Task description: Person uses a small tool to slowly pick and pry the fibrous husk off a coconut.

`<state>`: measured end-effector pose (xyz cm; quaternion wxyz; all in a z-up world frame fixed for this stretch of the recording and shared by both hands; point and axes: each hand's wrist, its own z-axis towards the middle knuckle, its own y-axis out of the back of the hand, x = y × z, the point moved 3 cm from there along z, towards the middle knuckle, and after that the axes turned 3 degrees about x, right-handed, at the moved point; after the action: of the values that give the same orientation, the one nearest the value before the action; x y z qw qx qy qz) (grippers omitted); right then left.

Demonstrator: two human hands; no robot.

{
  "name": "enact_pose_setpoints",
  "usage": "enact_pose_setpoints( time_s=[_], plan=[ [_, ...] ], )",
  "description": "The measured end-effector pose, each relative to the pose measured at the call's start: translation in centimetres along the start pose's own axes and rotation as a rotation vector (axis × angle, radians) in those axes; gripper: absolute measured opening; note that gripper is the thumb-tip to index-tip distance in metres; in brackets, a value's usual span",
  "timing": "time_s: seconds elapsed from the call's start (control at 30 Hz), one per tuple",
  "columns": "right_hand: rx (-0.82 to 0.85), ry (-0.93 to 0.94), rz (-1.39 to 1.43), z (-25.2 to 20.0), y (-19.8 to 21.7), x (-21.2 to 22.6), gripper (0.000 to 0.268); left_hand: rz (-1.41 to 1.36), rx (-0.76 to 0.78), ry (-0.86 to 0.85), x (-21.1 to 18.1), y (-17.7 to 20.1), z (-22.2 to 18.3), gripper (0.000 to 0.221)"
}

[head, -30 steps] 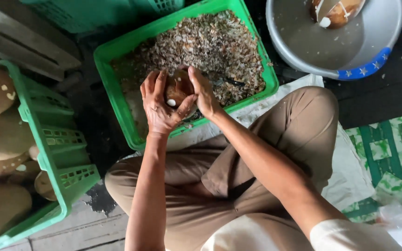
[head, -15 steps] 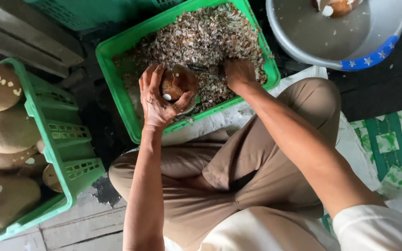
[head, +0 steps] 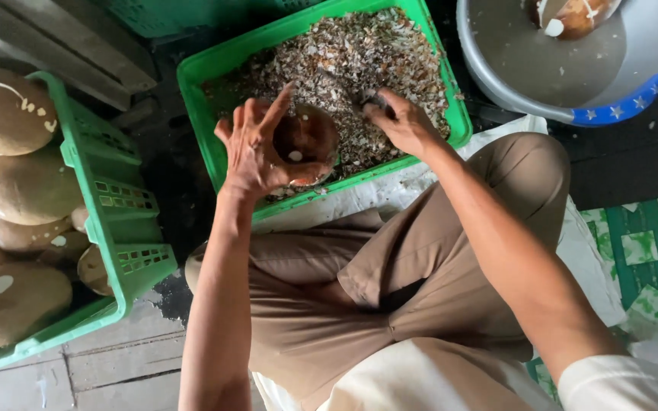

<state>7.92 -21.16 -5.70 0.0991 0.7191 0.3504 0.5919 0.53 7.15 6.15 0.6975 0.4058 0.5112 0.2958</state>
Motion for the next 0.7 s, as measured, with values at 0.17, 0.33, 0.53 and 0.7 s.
enact_pose_setpoints(
  time_s=[0.17, 0.33, 0.53, 0.7],
  plan=[
    [0.004, 0.196, 0.394, -3.8, -1.1, 4.0, 0.052, -0.238, -0.073, 0.005, 0.8, -3.0, 0.1, 0.108],
    [-0.06, 0.496, 0.469, -3.9, -2.4, 6.8, 0.031, -0.172, -0.283, 0.296, -0.3, -3.4, -1.9, 0.107],
    [-0.038, 0.53, 0.6, -3.0, -4.2, 7.8, 0.032, -0.475, -0.035, 0.106, 2.3, -2.6, -0.5, 0.136],
    [-0.118, 0.29, 0.798, -2.5, -3.9, 5.9, 0.03, -0.329, -0.312, 0.045, 0.4, -1.5, -1.1, 0.101]
  ],
)
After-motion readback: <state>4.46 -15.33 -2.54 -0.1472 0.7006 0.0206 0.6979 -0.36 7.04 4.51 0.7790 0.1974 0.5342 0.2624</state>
